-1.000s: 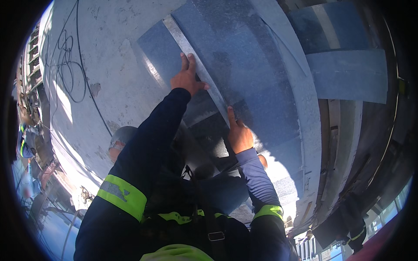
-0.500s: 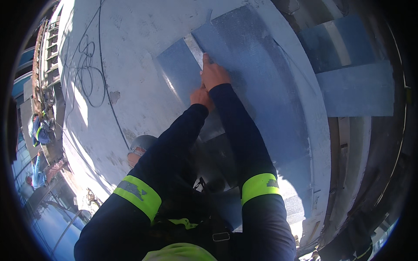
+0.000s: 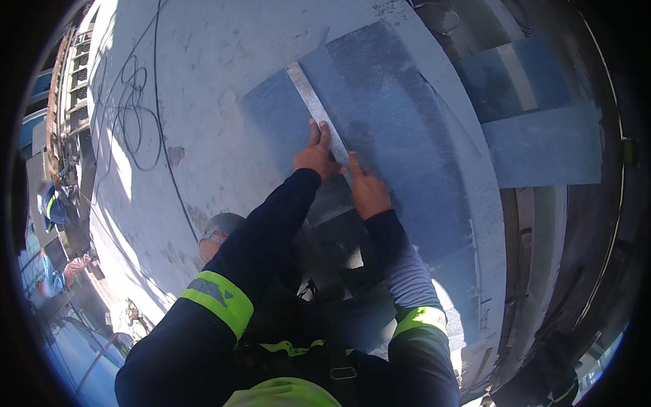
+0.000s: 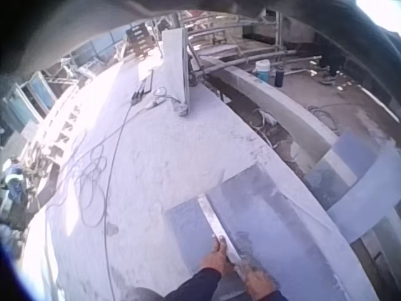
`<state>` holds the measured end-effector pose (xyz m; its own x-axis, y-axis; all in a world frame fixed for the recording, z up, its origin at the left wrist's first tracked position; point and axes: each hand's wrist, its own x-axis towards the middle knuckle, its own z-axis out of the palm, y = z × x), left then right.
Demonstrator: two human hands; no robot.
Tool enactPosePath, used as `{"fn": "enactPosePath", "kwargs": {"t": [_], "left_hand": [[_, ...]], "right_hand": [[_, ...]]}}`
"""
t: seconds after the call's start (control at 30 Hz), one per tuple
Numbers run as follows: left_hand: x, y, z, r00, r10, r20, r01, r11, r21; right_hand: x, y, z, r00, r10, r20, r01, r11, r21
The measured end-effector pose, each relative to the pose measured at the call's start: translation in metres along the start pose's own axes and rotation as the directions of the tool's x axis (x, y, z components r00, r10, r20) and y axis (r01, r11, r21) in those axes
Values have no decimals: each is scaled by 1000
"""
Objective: The person uses a utility knife and a metal straightedge to score and cut a large gray tile on a rooftop. They position the straightedge, score along it, and repeat the process to complete the cut. The person then walks across the rooftop and picks up a white bucket.
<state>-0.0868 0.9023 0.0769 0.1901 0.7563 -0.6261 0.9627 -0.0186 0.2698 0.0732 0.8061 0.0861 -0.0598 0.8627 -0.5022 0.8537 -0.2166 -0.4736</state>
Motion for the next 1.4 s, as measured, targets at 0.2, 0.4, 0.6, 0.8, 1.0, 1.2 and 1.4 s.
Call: {"fn": "enactPosePath", "kwargs": {"t": [0.2,0.4,0.6,0.8,1.0,1.2,1.4], "left_hand": [[3,-3,15,1000,9,-27,-9,1000,15],[15,-5,16,999,16,50,-21,995,102],[20,4,9,999,13,35,-15,999,47],[6,-8,13,996,-28,-82,24,998,-53],[17,1,9,998,-9,59,2,993,120],[23,5,15,997,-34,75,29,997,65],[15,0,13,996,-54,74,48,995,87]], "right_hand": [[16,-16,-9,997,-33,-64,36,998,54],[174,-92,-47,987,-122,-109,114,991,-75],[198,-89,-38,969,-102,-224,90,994,-60],[85,-58,-31,999,-24,31,24,1000,6],[164,-89,-40,990,-98,-102,88,990,-106],[200,-90,-42,976,-125,-179,119,992,-46],[134,-89,-49,998,-57,0,57,997,-50]]}}
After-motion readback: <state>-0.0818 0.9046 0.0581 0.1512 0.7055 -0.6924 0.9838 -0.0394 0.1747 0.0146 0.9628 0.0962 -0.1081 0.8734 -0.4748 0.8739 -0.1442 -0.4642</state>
